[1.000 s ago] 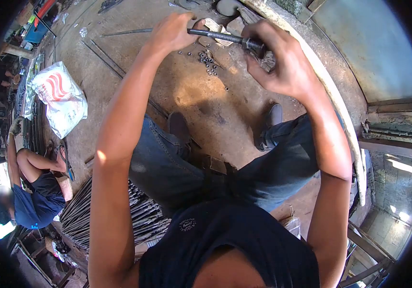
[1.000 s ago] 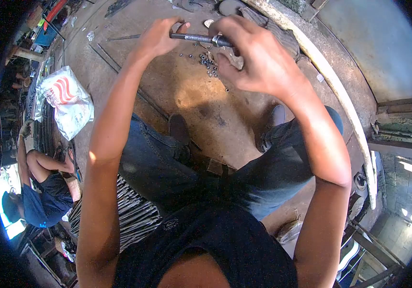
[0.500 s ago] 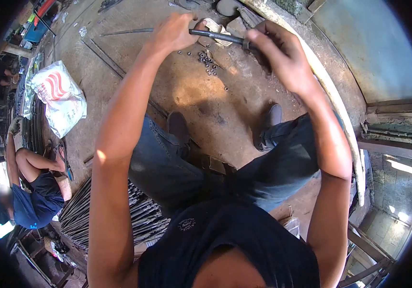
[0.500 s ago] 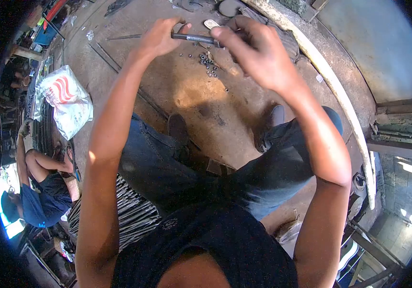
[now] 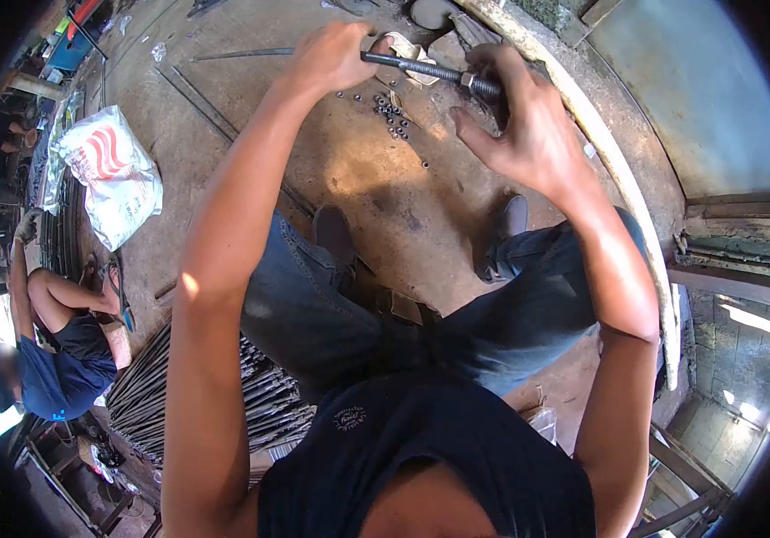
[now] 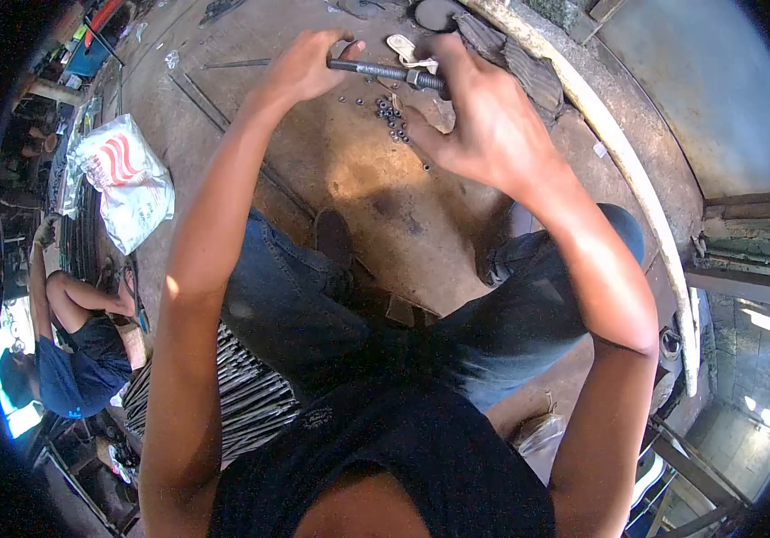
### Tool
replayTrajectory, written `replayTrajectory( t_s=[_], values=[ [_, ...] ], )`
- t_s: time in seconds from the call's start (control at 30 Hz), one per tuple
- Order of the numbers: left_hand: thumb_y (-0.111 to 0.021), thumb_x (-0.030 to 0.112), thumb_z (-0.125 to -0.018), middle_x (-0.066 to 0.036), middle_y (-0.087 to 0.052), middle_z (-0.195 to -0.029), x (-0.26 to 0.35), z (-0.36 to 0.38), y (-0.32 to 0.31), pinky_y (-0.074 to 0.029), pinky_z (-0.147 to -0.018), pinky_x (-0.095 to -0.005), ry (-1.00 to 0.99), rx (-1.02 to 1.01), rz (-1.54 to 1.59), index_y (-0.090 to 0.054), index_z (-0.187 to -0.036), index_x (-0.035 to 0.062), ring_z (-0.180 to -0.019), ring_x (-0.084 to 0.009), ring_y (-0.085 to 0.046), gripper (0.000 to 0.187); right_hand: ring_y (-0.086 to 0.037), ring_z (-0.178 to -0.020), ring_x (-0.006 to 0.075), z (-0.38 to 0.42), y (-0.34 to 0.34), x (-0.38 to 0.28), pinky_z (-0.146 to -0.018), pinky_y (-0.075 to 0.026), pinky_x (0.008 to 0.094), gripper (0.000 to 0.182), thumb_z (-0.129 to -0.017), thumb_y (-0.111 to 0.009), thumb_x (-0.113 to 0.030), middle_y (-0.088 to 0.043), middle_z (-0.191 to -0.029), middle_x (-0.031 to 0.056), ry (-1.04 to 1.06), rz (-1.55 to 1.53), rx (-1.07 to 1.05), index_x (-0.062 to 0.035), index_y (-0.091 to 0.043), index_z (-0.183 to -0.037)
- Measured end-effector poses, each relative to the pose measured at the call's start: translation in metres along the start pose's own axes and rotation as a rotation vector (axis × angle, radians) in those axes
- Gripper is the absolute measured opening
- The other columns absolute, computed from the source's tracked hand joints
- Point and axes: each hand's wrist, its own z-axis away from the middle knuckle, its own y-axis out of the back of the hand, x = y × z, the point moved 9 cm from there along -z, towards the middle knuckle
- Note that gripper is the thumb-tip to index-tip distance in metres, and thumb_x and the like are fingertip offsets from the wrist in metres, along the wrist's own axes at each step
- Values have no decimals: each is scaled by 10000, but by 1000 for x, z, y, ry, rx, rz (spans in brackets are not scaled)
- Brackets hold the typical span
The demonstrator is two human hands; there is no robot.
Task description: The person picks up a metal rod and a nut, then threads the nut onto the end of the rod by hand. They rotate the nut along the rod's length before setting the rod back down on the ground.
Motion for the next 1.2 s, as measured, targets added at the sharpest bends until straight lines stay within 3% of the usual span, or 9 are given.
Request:
replayTrajectory(
  t_s=[0.17, 0.23, 0.4, 0.53, 0.63, 0.83, 1.03, 1.1, 1.2],
  values=[
    [-631, 463, -966, -236, -714, -924, 3, 0, -2, -536, -830, -504, 12, 2, 32, -710, -1177, 96, -928, -425, -694, 431, -678, -672, 369, -2, 2, 6, -622, -537, 451, 355, -889, -737, -200, -620, -668, 208, -12, 41, -89, 0, -588, -1142],
    [-633, 462, -965, -238, -716, -928, 0, -1, -8, -539, -826, -507, 39, -42, 40, -709, -1184, 99, -931, -422, -697, 431, -673, -657, 348, 17, -22, 47, -626, -540, 436, 361, -891, -739, -210, -599, -626, 193, -786, -373, -448, 4, -590, -1142],
    [-631, 461, -966, -247, -716, -908, 5, 2, -2, -542, -807, -514, 8, -28, 20, -717, -1160, 83, -903, -427, -701, 434, -618, -626, 319, 2, 3, 2, -605, -507, 404, 315, -915, -754, -281, -629, -697, 206, 61, -91, 46, 12, -674, -1000],
    [-627, 468, -967, -245, -714, -894, 4, -1, -8, -541, -802, -517, -4, -30, 35, -720, -1144, 72, -883, -439, -697, 444, -656, -621, 366, 10, -19, 45, -622, -532, 440, 324, -896, -754, -242, -644, -712, 197, -500, -113, -359, 10, -636, -1062],
    [-621, 474, -969, -244, -715, -883, 6, 0, -3, -541, -800, -520, -32, 25, -8, -722, -1142, 69, -875, -434, -701, 452, -589, -523, 321, 1, 7, 11, -554, -473, 427, 364, -931, -736, -339, -572, -581, 185, -56, -123, 151, 20, -677, -952],
    [-616, 475, -970, -254, -714, -898, 4, -2, -12, -541, -807, -530, -3, -22, 2, -726, -1146, 75, -897, -440, -702, 450, -649, -579, 350, 8, -14, 38, -606, -517, 454, 390, -897, -755, -277, -655, -692, 161, -427, -54, -303, 20, -618, -1111],
    [-617, 483, -968, -251, -719, -935, 4, -1, -14, -547, -834, -530, 44, -120, -45, -721, -1150, 77, -930, -439, -700, 457, -616, -565, 265, 4, 2, 8, -567, -482, 405, 400, -936, -723, -364, -589, -615, 167, 3, -55, 16, 20, -663, -1031],
    [-622, 484, -964, -248, -720, -955, 7, -1, -9, -545, -850, -532, -3, -32, -5, -719, -1144, 75, -943, -436, -698, 457, -669, -653, 370, 15, -23, 46, -635, -527, 453, 335, -895, -760, -224, -643, -714, 193, -586, -242, -373, 18, -628, -1086],
    [-626, 482, -962, -242, -723, -971, 6, -1, -9, -543, -862, -534, 17, -79, -31, -719, -1161, 83, -955, -433, -698, 455, -625, -601, 351, 3, -11, 24, -624, -512, 424, 364, -925, -735, -293, -637, -691, 201, -119, -103, -72, 12, -648, -1104]
  ],
)
